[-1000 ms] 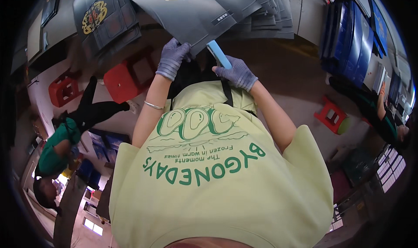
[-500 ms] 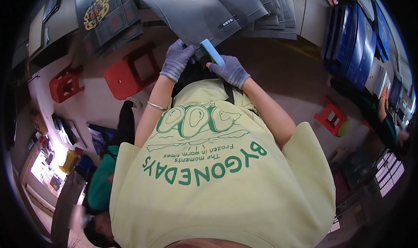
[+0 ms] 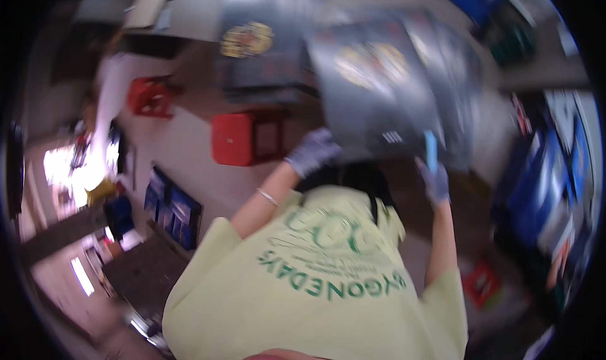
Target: The person staples edges of folded cardboard sheets one by one using a manual stapler, then opens the stapler and reloads it with a strip of staples.
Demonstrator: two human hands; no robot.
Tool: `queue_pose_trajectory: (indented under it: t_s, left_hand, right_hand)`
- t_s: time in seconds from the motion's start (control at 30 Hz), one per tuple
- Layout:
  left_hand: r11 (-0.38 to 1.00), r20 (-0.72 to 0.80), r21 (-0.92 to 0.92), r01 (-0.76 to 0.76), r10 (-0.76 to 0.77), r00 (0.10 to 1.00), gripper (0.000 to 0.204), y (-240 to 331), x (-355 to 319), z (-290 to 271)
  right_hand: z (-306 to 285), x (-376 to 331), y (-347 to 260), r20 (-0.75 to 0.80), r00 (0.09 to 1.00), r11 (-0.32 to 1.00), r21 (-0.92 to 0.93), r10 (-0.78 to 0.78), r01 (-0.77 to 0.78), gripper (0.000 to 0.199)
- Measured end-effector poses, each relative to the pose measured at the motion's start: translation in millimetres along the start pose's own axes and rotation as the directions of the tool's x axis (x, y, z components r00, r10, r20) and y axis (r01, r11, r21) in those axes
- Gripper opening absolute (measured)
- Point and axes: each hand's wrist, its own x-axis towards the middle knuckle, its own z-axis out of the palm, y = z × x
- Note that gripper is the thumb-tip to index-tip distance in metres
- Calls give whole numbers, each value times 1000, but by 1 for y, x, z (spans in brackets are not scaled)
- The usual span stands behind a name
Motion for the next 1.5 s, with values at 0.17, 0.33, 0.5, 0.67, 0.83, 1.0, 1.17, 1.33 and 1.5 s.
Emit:
queue_pose_trajectory:
  t_s: [0.17, 0.33, 0.5, 0.67, 0.83, 1.0, 1.17, 1.33, 1.5]
  left_hand:
    - [659, 268, -580, 478, -400, 877, 21, 15, 36, 5]
    - [904, 240, -282, 321, -258, 936, 24, -22, 73, -10]
    - [765, -668, -16, 644, -488, 562, 48, -170, 21, -126]
    - [186, -615, -74, 980, -782, 102, 84, -244, -9, -206]
    - [333, -506, -42, 942, -820, 267, 73, -310, -45, -229]
    - [382, -191, -893, 239, -801, 567, 17, -279, -67, -221]
    - [213, -92, -976, 42, -581, 809, 7, -137, -44, -150]
    - [235, 63, -935, 265, -627, 777, 3, -6, 5, -41]
    - [310, 153, -882, 354, -524, 838, 12, 29, 40, 38]
  right_hand:
    - [-38, 15, 18, -118, 985, 991, -24, 126, -130, 24]
    - [-103, 38, 73, -255, 964, 987, -154, -80, 41, 15]
    - [-100, -6, 71, -352, 936, 1000, -2, 14, -15, 13]
    - [-58, -51, 75, -306, 935, 983, 89, 178, -158, 15]
    - [-32, -54, 21, -226, 971, 996, -27, 72, -80, 16]
    - [-20, -53, -13, -226, 971, 996, -4, 82, -86, 29]
    - [-1, -47, 6, -180, 979, 989, 129, 94, -71, 28]
    - [27, -53, 7, -140, 985, 982, 177, 98, -73, 44]
    - [61, -65, 5, 130, 988, 959, 261, 82, -114, 36]
